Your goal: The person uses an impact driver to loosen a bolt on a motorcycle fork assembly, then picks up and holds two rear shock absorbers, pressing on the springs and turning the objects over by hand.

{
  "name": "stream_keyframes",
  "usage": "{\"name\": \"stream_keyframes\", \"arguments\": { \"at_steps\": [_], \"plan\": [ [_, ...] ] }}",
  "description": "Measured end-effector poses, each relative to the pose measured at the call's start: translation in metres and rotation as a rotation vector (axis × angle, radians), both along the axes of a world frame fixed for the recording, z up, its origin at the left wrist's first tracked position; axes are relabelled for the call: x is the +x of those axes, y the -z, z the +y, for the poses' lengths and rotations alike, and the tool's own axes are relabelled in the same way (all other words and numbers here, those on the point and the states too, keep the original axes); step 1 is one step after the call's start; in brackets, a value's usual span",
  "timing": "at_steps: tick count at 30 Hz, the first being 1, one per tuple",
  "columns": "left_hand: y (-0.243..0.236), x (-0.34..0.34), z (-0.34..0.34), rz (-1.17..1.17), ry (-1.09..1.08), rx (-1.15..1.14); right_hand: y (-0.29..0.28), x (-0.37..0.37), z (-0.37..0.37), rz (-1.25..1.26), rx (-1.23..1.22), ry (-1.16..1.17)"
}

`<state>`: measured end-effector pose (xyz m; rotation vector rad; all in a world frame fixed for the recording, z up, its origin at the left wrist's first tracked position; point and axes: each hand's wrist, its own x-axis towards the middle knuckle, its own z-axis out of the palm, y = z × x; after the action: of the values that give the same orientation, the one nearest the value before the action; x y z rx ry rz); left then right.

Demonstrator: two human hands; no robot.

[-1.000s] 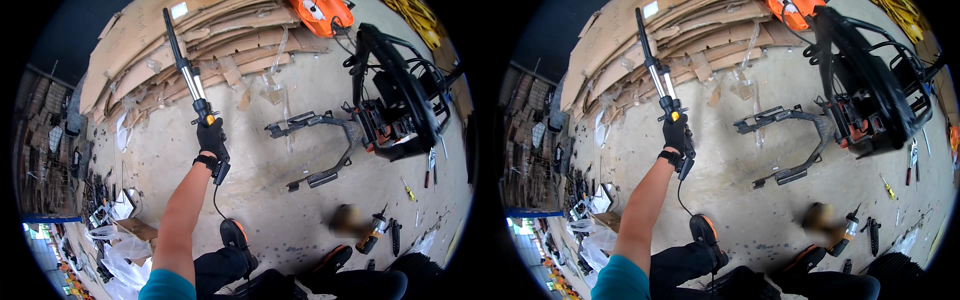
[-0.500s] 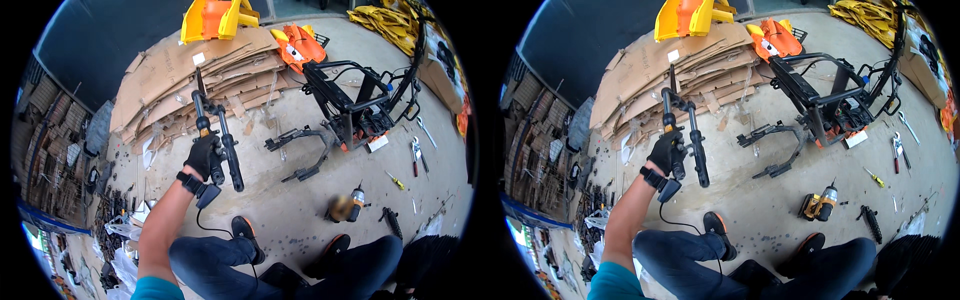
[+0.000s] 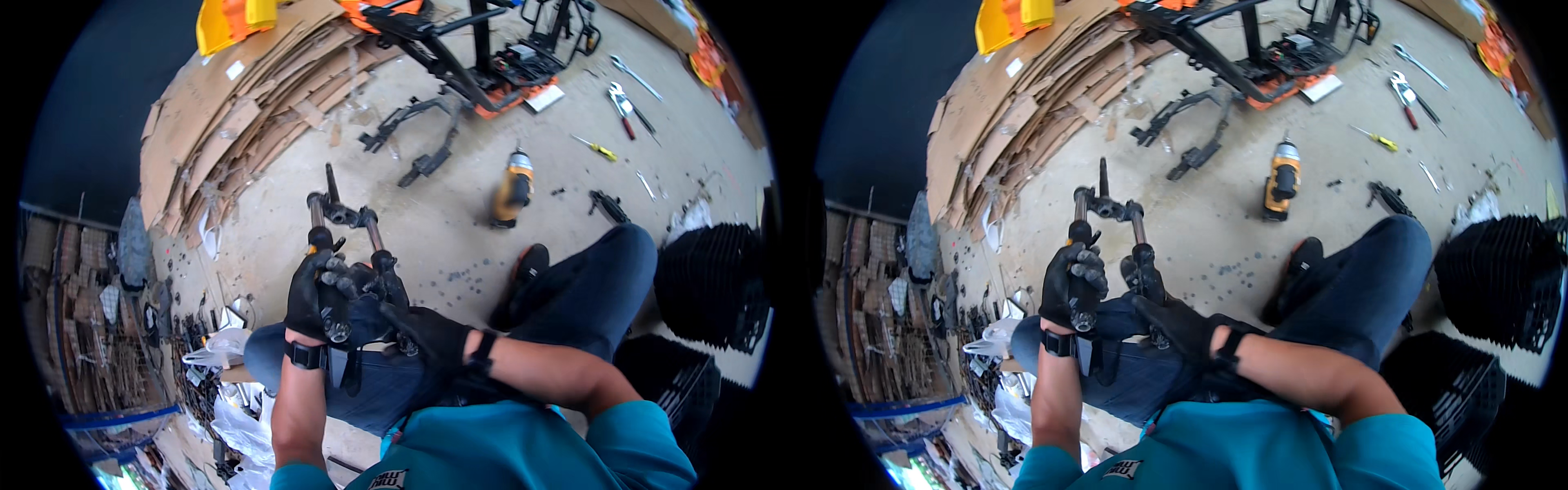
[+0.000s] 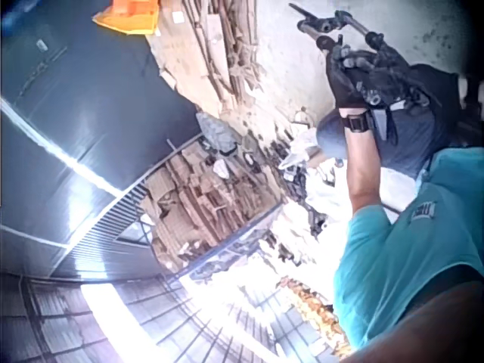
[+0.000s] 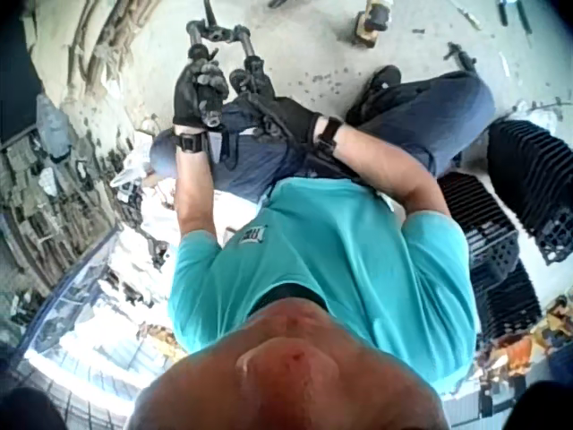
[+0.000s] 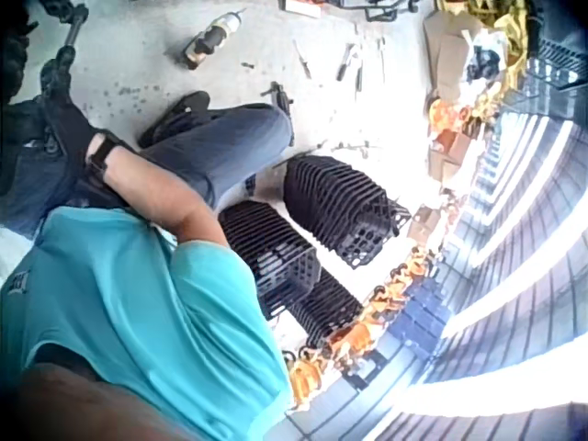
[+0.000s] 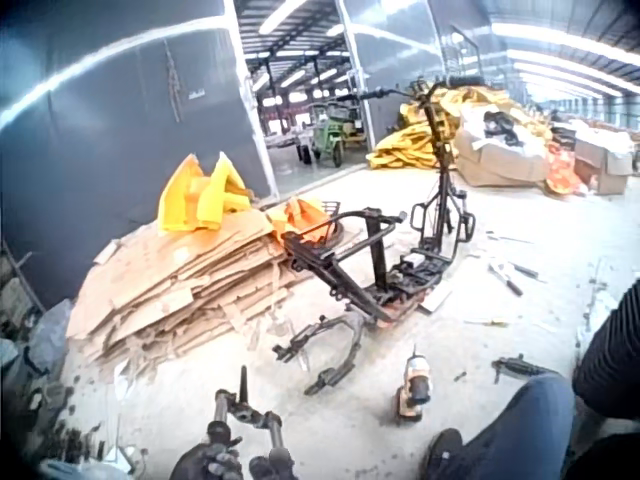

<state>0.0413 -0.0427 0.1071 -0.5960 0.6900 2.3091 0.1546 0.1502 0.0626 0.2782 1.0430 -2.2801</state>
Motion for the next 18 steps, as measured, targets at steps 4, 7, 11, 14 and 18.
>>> {"name": "stream_keyframes", "arguments": {
  "at_steps": [4, 7, 11, 14, 18],
  "plan": [
    [-0.004, 0.04, 0.024, -0.113, -0.048, 0.097, 0.017, 0.02, 0.007, -0.19, 0.153, -0.066],
    [-0.017, 0.054, 0.04, 0.088, -0.113, 0.017, 0.026, 0.021, 0.016, 0.012, 0.317, -0.067],
    [-0.063, 0.077, 0.055, 0.178, -0.161, 0.019, -0.003, 0.017, 0.029, 0.249, 0.248, 0.094],
    [-0.104, 0.097, 0.07, 0.382, -0.125, 0.007, -0.008, 0.004, 0.031, 0.436, 0.247, 0.111],
    [-0.157, 0.119, 0.086, 0.738, -0.069, -0.021, -0.09, -0.004, 0.063, 0.531, 0.275, 0.159]
  ]
}}
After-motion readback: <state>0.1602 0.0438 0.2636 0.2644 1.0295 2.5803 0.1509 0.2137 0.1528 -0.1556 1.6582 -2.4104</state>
